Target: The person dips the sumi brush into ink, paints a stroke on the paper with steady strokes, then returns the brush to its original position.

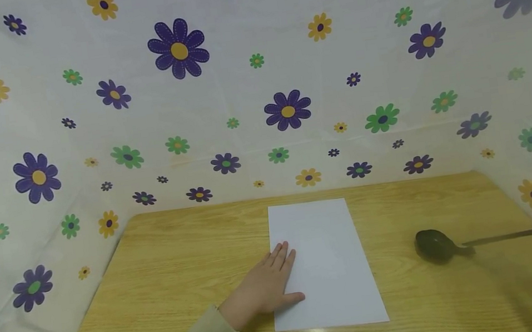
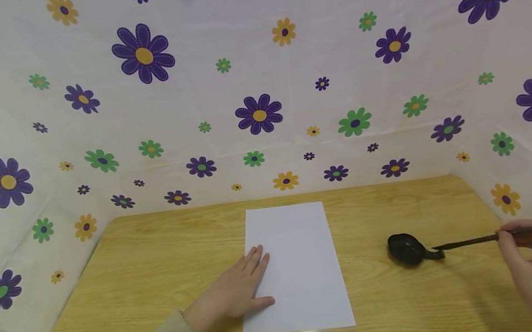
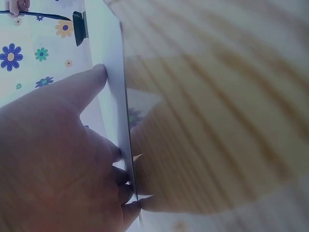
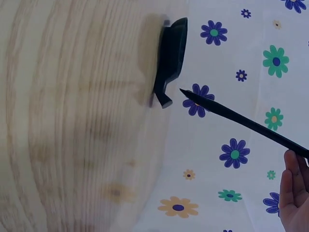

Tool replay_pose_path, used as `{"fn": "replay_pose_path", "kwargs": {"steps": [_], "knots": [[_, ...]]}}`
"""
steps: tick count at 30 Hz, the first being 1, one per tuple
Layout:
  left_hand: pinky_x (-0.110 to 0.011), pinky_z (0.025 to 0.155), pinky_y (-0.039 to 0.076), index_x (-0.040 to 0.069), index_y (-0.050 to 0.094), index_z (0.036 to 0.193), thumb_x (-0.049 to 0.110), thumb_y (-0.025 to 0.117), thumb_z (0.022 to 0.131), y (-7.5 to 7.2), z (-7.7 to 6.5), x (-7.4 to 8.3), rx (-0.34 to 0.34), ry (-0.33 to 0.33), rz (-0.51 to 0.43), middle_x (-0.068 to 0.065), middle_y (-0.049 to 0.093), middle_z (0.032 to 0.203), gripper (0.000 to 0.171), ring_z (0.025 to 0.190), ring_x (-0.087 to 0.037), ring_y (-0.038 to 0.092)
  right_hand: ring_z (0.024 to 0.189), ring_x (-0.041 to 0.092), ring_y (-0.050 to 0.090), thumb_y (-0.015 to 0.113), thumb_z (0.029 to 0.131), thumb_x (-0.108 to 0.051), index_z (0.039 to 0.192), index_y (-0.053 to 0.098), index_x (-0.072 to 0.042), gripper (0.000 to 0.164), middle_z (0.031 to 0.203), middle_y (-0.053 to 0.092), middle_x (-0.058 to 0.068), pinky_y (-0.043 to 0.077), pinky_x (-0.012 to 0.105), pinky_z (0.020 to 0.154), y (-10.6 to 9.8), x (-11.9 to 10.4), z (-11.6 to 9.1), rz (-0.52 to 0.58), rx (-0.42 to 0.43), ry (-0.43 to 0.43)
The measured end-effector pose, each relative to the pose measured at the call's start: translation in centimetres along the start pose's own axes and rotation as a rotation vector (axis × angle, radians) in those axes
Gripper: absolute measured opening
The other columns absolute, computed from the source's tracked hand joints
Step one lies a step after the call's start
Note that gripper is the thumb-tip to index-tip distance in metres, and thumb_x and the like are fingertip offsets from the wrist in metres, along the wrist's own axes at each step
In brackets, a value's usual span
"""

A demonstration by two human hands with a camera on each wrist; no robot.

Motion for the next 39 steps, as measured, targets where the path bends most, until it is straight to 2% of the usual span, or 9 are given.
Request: {"fn": "replay_pose_path", "kwargs": {"steps": [3, 10, 16, 22, 25, 29, 31, 35, 39], "knots": [[-0.043, 0.136, 0.023, 0.008, 0.021, 0.170, 0.068, 0.052, 0.103, 0.1, 0.0, -0.1, -0.002, -0.006, -0.002, -0.015, 0.010, 0.179, 0.095, 0.167, -0.029, 0.014, 0.081, -0.026, 0.043, 0.055, 0.092, 0.013, 0.080, 0.052, -0.053, 0.068, 0.076, 0.048, -0.053, 0.026, 0.011, 0.098, -0.2, -0.2, 0.1, 0.000, 0.010, -0.001], [-0.043, 0.136, 0.022, 0.009, 0.020, 0.171, 0.068, 0.051, 0.103, 0.1, 0.0, 0.0, -0.003, -0.004, 0.006, -0.015, 0.009, 0.179, 0.095, 0.167, -0.028, 0.013, 0.080, -0.023, 0.051, 0.060, 0.097, 0.009, 0.082, 0.066, -0.032, 0.044, 0.078, 0.056, -0.046, 0.031, 0.004, 0.090, 0.6, -0.1, -0.2, 0.020, -0.081, 0.157], [-0.042, 0.136, 0.023, 0.009, 0.020, 0.171, 0.068, 0.051, 0.103, -0.1, 0.0, 0.2, -0.007, -0.002, 0.002, -0.014, 0.009, 0.180, 0.095, 0.168, -0.028, 0.013, 0.078, -0.024, 0.049, 0.061, 0.099, 0.005, 0.086, 0.064, -0.028, 0.036, 0.081, 0.053, -0.046, 0.032, -0.001, 0.077, 0.8, 0.4, -0.7, -0.050, -0.145, 0.153], [-0.043, 0.136, 0.023, 0.009, 0.020, 0.170, 0.068, 0.052, 0.103, -0.2, -0.1, 0.1, -0.005, -0.003, 0.005, -0.014, 0.009, 0.179, 0.095, 0.168, -0.028, 0.013, 0.079, -0.026, 0.047, 0.057, 0.094, 0.013, 0.081, 0.058, -0.044, 0.058, 0.077, 0.051, -0.049, 0.030, 0.003, 0.084, 0.3, 0.4, -0.7, 0.007, -0.048, 0.075], [-0.043, 0.136, 0.023, 0.008, 0.021, 0.170, 0.067, 0.052, 0.103, -0.3, -0.2, 0.0, -0.005, -0.007, 0.003, -0.015, 0.010, 0.179, 0.095, 0.168, -0.028, 0.014, 0.080, -0.026, 0.046, 0.056, 0.094, 0.012, 0.079, 0.056, -0.046, 0.059, 0.077, 0.050, -0.049, 0.030, 0.007, 0.089, 0.1, 0.1, -0.5, -0.001, -0.016, 0.066], [-0.043, 0.136, 0.023, 0.008, 0.020, 0.170, 0.067, 0.052, 0.104, -0.3, -0.2, -0.1, -0.007, -0.007, 0.008, -0.015, 0.009, 0.179, 0.094, 0.168, -0.028, 0.013, 0.083, -0.024, 0.045, 0.056, 0.097, 0.009, 0.080, 0.057, -0.042, 0.053, 0.078, 0.049, -0.048, 0.029, 0.011, 0.095, 0.4, 0.0, -0.5, -0.014, -0.038, 0.129], [-0.043, 0.136, 0.023, 0.008, 0.020, 0.170, 0.067, 0.051, 0.104, -0.3, -0.2, -0.1, -0.007, -0.006, 0.010, -0.015, 0.009, 0.179, 0.094, 0.168, -0.028, 0.013, 0.083, -0.023, 0.046, 0.057, 0.098, 0.007, 0.081, 0.059, -0.040, 0.050, 0.078, 0.051, -0.047, 0.028, 0.010, 0.091, 0.6, 0.0, -0.5, -0.014, -0.058, 0.152], [-0.042, 0.136, 0.023, 0.009, 0.020, 0.171, 0.068, 0.051, 0.104, -0.2, -0.1, 0.0, -0.010, 0.000, 0.012, -0.014, 0.009, 0.179, 0.095, 0.168, -0.028, 0.013, 0.083, -0.020, 0.050, 0.060, 0.099, 0.004, 0.085, 0.066, -0.028, 0.036, 0.079, 0.054, -0.044, 0.029, 0.010, 0.086, 0.9, 0.2, -0.7, -0.015, -0.108, 0.149], [-0.042, 0.136, 0.024, 0.009, 0.020, 0.170, 0.069, 0.051, 0.103, 0.0, -0.1, 0.1, -0.010, 0.005, 0.014, -0.014, 0.010, 0.179, 0.095, 0.167, -0.028, 0.014, 0.082, -0.019, 0.051, 0.062, 0.099, 0.004, 0.086, 0.067, -0.025, 0.032, 0.080, 0.055, -0.042, 0.031, 0.007, 0.083, 1.0, 0.9, -0.8, -0.014, -0.124, 0.146]]}}
Point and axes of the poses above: each hand's wrist, its own z-axis towards the middle knuckle, its own y-axis out of the palm, x = y × z, the point moved 5 cm from there along z, towards the middle knuckle
